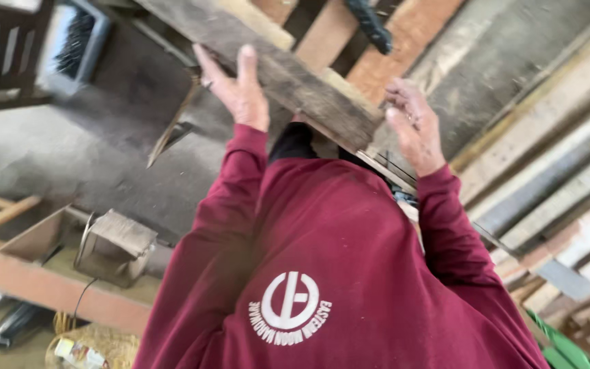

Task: The person assembles wooden pallets by hand, placing wooden slats onto a pallet frame and securing them with nails. They use a hammer to drive nails into the wood, working methodically across the pallet structure.

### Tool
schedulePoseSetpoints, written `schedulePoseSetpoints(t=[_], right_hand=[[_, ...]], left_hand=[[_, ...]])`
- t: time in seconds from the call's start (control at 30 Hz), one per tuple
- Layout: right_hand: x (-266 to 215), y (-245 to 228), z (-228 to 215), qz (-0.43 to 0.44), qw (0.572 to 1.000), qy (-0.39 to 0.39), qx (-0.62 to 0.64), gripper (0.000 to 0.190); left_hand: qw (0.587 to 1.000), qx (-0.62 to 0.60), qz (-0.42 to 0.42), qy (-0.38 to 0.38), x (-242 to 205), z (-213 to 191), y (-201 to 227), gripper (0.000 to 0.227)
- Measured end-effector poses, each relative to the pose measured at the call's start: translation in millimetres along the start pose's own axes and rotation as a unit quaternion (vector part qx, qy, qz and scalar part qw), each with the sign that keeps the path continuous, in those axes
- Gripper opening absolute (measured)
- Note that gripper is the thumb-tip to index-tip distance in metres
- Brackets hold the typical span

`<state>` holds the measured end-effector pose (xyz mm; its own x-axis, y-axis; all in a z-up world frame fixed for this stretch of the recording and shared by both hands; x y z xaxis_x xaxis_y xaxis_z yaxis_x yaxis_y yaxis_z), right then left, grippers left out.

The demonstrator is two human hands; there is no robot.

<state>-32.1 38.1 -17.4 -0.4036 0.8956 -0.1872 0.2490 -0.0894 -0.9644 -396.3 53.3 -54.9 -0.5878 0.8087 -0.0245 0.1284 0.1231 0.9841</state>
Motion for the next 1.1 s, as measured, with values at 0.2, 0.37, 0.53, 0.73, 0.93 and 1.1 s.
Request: schedulePoseSetpoints(t=[0.2, 0.37, 0.53, 0.73, 0.93, 1.1], right_hand=[[-10, -36, 38, -0.029, 0.988, -0.001, -0.152, 0.060], [-9, -44, 54, -0.066, 0.965, 0.024, -0.253, 0.076], [-20, -25, 39, -0.038, 0.981, 0.010, -0.192, 0.075], [-23, -22, 33, -0.040, 0.980, 0.004, -0.193, 0.076], [-44, -34, 43, -0.080, 0.937, 0.001, -0.339, 0.080], [-35, -32, 50, -0.076, 0.970, 0.005, -0.230, 0.077]], left_hand=[[0.977, -0.108, -0.182, 0.024, -48, -1, -47, 0.069], [0.951, -0.224, -0.190, -0.097, -80, 41, -39, 0.038], [0.961, -0.219, -0.150, -0.079, -89, 64, -19, 0.024], [0.959, -0.187, -0.207, -0.043, -90, 55, -54, 0.025], [0.945, -0.272, -0.179, 0.013, -99, 57, -42, 0.019], [0.969, -0.207, -0.131, -0.021, -92, 41, -27, 0.017]])
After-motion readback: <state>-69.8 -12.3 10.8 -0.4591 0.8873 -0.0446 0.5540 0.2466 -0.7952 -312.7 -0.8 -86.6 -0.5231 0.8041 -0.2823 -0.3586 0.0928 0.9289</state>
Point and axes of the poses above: each hand's wrist, its own x-axis towards the middle knuckle, its own z-axis out of the palm, y = z × x, the point moved 9 cm from there along x, towards the middle knuckle, and after that the axes turned 8 degrees about -y, right-handed, at the moved point
